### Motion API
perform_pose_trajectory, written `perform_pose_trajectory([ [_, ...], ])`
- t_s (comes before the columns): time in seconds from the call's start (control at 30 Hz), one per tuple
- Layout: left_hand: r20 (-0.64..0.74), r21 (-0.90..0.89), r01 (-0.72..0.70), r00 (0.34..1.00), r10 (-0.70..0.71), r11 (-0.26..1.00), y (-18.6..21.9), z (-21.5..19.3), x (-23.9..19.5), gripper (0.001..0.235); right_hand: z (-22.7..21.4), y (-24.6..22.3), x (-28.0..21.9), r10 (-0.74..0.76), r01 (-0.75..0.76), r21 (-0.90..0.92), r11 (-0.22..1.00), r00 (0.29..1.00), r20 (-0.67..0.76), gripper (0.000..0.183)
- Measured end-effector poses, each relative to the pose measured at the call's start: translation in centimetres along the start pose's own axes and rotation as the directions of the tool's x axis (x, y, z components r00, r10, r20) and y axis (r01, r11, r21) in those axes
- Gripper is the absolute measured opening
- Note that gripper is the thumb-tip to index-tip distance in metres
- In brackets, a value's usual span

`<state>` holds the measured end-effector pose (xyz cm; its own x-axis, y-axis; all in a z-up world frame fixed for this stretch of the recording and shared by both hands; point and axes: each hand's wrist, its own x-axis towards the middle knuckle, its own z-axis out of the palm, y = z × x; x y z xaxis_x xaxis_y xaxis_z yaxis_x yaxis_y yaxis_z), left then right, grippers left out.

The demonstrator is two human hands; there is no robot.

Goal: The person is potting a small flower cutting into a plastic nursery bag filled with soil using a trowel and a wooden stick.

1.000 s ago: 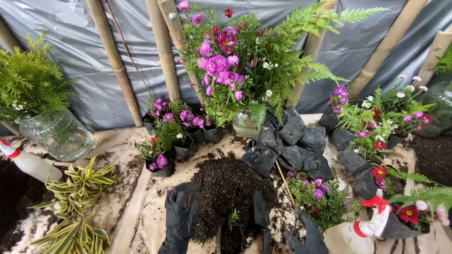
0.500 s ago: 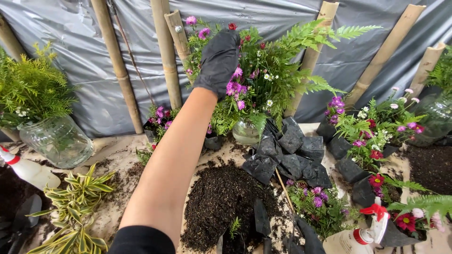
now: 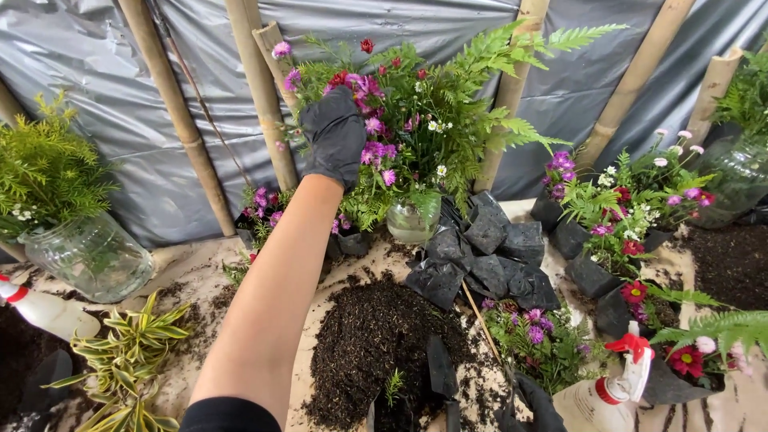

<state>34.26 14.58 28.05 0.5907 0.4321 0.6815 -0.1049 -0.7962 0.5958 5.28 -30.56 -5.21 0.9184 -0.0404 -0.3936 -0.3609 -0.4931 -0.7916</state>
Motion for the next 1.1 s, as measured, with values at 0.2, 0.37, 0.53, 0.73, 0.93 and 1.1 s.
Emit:
perform_pose_trajectory([
  [0.2, -0.151, 0.611, -0.242, 0.899, 0.41, 0.754, -7.1, 5.6, 1.9, 0.064, 0.1, 3.9, 6.9, -0.086, 0.081, 0.091, 0.993, 0.995, 0.058, 0.09],
  [0.37, 0.206, 0.874, -0.401, 0.818, 0.537, 0.274, -7.6, 6.3, 3.4, 0.064, -0.2, 5.2, 8.9, 0.017, -0.018, 0.152, 0.988, 1.0, 0.012, 0.094],
  [0.53, -0.05, 0.331, -0.629, 0.733, 0.679, 0.703, -1.3, 3.6, 2.6, 0.047, 0.3, 0.6, 4.3, -0.05, 0.052, 0.018, 0.998, 0.994, -0.092, 0.068],
  [0.73, 0.429, 0.394, -0.83, 0.545, 0.72, 0.394, 7.2, -0.6, 4.8, 0.022, -2.4, -10.4, -2.4, 0.001, -0.011, 0.121, 0.993, 0.997, 0.083, 0.078],
  [0.93, 0.644, 0.176, -0.628, 0.656, 0.394, 0.758, 2.3, 7.8, 8.3, 0.021, -5.8, -29.2, -6.6, -0.399, 0.368, -0.221, 0.903, 0.909, -0.121, 0.058],
  [1.1, 0.615, 0.626, -0.779, 0.515, 0.596, 0.028, -0.7, 10.2, 8.6, 0.014, -4.7, -41.7, -0.4, -0.801, 0.72, -0.39, 0.575, 0.591, -0.09, 0.065],
])
